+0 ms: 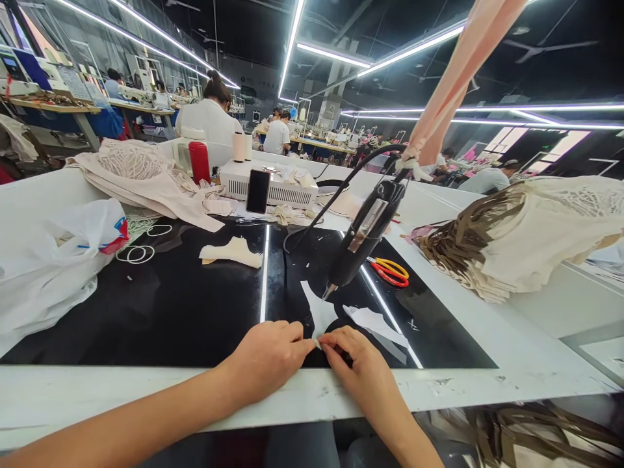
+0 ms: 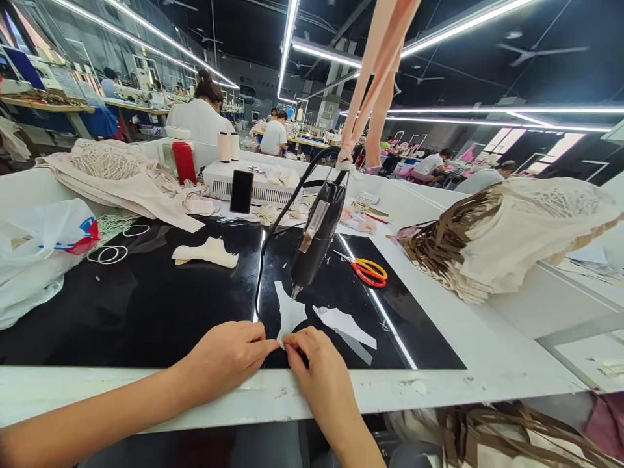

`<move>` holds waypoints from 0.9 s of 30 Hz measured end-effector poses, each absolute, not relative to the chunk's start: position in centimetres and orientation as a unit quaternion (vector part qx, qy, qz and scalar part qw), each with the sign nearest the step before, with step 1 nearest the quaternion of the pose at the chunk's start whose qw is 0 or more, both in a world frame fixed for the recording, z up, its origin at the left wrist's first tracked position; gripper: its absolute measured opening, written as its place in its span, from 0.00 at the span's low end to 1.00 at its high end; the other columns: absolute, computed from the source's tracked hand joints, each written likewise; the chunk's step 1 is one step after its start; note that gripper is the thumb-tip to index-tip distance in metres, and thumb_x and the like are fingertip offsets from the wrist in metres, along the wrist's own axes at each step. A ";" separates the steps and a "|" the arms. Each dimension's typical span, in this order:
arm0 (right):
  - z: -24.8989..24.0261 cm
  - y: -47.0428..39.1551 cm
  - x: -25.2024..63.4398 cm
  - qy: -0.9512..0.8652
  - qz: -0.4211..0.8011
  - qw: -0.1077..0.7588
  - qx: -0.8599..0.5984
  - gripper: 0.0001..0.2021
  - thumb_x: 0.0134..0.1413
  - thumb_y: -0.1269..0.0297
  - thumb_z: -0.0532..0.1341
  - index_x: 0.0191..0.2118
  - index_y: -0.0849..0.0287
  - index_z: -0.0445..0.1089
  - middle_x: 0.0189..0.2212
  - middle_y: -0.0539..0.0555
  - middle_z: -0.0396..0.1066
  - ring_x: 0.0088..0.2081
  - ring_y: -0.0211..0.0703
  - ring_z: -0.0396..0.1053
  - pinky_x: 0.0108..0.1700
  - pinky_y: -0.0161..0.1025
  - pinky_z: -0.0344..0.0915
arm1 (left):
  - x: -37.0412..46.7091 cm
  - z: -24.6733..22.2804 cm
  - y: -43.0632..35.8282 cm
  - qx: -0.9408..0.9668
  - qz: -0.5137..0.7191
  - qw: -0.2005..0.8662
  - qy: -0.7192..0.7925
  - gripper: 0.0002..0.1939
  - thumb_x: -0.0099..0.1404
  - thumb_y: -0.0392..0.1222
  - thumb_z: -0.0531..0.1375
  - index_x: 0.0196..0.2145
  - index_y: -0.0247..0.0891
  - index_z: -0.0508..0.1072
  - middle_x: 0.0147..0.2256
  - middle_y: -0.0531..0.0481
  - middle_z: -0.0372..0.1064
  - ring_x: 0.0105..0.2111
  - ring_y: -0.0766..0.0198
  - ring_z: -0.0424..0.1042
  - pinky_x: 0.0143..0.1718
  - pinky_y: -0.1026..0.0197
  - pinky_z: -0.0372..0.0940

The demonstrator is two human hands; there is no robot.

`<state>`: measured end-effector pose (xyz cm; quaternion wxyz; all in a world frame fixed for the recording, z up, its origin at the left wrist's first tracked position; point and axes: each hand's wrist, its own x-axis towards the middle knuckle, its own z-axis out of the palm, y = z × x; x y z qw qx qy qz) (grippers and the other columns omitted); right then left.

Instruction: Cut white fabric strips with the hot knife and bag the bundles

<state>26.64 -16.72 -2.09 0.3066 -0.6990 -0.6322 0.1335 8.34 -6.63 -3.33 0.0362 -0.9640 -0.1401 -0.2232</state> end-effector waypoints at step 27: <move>-1.1 -16.5 26.9 -0.581 0.233 0.298 -0.721 0.11 0.62 0.61 0.56 0.32 0.55 0.74 0.30 0.51 0.72 0.34 0.44 0.68 0.37 0.40 0.60 | 8.5 -3.7 -6.7 -0.963 -0.233 0.004 -0.135 0.08 0.69 0.31 0.55 0.39 0.42 0.72 0.30 0.53 0.64 0.26 0.61 0.63 0.24 0.56 0.53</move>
